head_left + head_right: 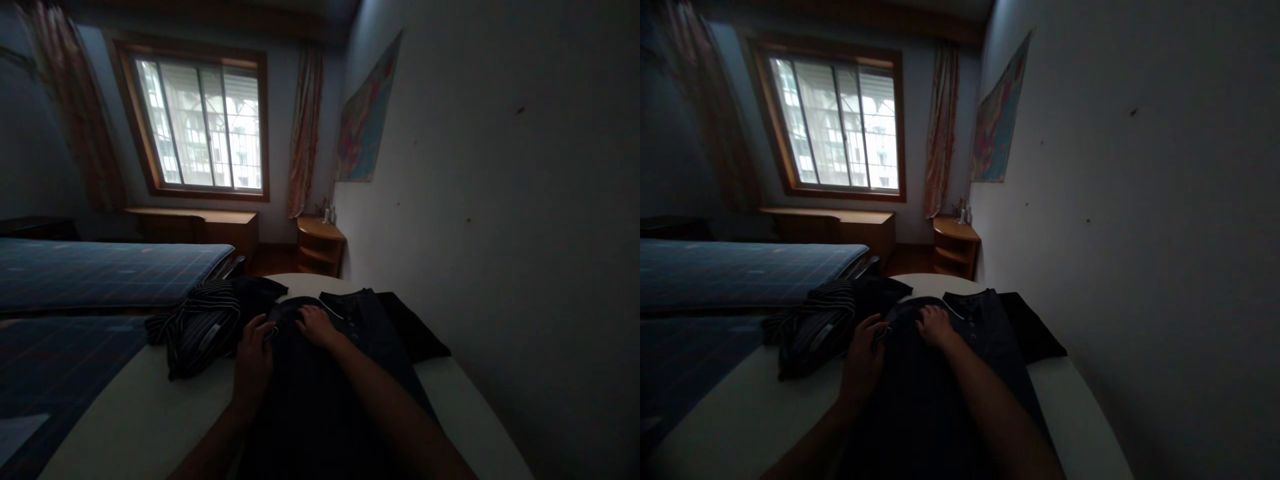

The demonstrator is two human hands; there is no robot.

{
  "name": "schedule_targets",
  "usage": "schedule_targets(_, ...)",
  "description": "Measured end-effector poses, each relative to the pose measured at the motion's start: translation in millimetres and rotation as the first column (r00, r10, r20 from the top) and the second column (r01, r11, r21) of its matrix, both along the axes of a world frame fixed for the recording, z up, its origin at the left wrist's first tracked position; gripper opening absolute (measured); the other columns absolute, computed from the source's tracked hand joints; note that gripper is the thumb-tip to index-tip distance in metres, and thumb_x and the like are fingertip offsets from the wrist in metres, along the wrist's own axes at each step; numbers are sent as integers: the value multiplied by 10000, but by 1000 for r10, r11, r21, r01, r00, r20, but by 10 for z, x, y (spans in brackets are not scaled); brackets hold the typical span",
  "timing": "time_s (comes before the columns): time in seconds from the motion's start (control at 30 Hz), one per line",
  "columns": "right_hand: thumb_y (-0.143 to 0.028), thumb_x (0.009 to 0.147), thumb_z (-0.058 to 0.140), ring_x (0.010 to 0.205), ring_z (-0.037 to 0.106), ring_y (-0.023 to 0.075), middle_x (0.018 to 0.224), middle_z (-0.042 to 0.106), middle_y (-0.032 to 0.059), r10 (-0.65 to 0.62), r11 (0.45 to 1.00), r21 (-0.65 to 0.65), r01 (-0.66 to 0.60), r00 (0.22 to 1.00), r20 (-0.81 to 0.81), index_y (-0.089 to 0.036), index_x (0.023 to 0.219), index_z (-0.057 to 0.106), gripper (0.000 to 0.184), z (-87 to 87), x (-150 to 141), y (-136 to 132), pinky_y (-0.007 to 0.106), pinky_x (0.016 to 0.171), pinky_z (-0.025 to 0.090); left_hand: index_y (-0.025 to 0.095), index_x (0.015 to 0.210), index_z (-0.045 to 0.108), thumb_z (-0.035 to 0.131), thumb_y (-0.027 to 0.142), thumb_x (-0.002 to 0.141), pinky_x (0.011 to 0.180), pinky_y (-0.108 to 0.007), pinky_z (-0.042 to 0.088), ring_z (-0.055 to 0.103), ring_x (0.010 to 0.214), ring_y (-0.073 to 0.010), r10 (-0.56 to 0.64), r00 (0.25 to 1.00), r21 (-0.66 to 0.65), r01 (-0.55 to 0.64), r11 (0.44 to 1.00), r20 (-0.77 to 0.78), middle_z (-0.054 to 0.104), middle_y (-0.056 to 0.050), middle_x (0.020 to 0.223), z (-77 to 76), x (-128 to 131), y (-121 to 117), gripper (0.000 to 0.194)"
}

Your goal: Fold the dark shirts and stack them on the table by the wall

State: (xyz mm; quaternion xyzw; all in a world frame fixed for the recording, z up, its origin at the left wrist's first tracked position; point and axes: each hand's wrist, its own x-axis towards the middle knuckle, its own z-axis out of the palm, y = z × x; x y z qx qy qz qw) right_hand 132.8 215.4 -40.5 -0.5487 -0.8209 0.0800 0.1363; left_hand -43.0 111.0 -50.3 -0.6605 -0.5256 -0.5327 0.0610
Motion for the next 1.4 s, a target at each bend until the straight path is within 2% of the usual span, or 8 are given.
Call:
schedule_targets(0.13, -381, 967, 480, 1382, 393, 274, 1481, 490, 104, -26, 998, -63, 17, 988, -150, -194, 1300, 593, 398, 28, 26, -29, 415, 1135, 254, 241, 1097, 588, 459, 126, 921, 962, -450, 512, 606, 1124, -244, -57, 998, 45, 59, 997, -28, 595, -74, 1232, 42, 37, -31, 247)
schedule_targets(0.33, -465, 1023, 272, 1081, 639, 212, 1172, 696, 125, -204, 975, -150, 164, 926, -318, -142, 1200, 615, 504, 218, 20, 110, 297, 897, 451, 247, 1106, 587, 435, 79, 926, 937, -319, 541, 631, 1100, -175, -270, 956, 29, 275, 961, -113, 577, -56, 1253, 53, 140, -83, 290)
schedule_targets(0.57, -483, 786, 692, 1005, 660, 251, 1103, 721, 113, -307, 943, -235, 235, 886, -346, -144, 1134, 667, 486, 160, -50, 252, 287, 809, 475, 249, 1111, 581, 416, 51, 908, 962, -339, 534, 609, 1162, -182, -511, 824, -172, 482, 859, -246, 552, -66, 1338, -21, 189, -131, 328)
schedule_targets(0.7, -244, 841, 592, 967, 672, 233, 978, 748, 99, -300, 946, -227, 230, 885, -356, -148, 924, 736, 192, 127, -56, 334, 268, 817, 457, 229, 1216, 534, 556, 103, 822, 1035, -449, 478, 538, 1251, -264, -451, 868, -209, 411, 887, -208, 516, -118, 1385, 3, 170, -177, 414)
schedule_targets(0.83, -207, 889, 515, 944, 681, 234, 921, 750, 119, -303, 948, -221, 231, 868, -394, -131, 860, 740, 239, 152, -22, 482, 266, 822, 461, 180, 1244, 513, 471, 60, 804, 1069, -441, 435, 559, 1224, -246, -308, 950, -281, 283, 917, -47, 570, -135, 1319, 23, 130, -167, 458)
schedule_targets(1.0, -239, 919, 509, 1012, 667, 198, 1083, 720, 118, -283, 957, -199, 210, 823, -493, -143, 1073, 688, 255, 127, 1, 612, 249, 868, 474, 143, 1259, 538, 396, 1, 821, 980, -364, 475, 629, 1133, -222, -88, 994, -551, 106, 828, 59, 641, -132, 1254, 17, 92, -114, 481)
schedule_targets(1.23, -142, 864, 507, 753, 680, 151, 914, 737, 34, -170, 979, -192, 70, 801, -575, -187, 1300, 569, 443, 80, -26, 606, 280, 763, 540, 176, 1155, 620, 448, 70, 899, 916, -329, 481, 663, 1027, -216, -68, 998, -541, 54, 839, -5, 696, -105, 1129, 5, 106, -106, 326)
schedule_targets(1.4, -81, 830, 474, 1014, 669, 164, 1093, 734, 41, -80, 990, -142, 1, 833, -547, -194, 1129, 694, 388, 132, -137, 600, 297, 951, 489, 190, 1024, 643, 444, 11, 838, 940, -351, 470, 646, 1013, -213, -121, 993, -499, 104, 860, -2, 695, -72, 1064, -34, 69, -97, 326)
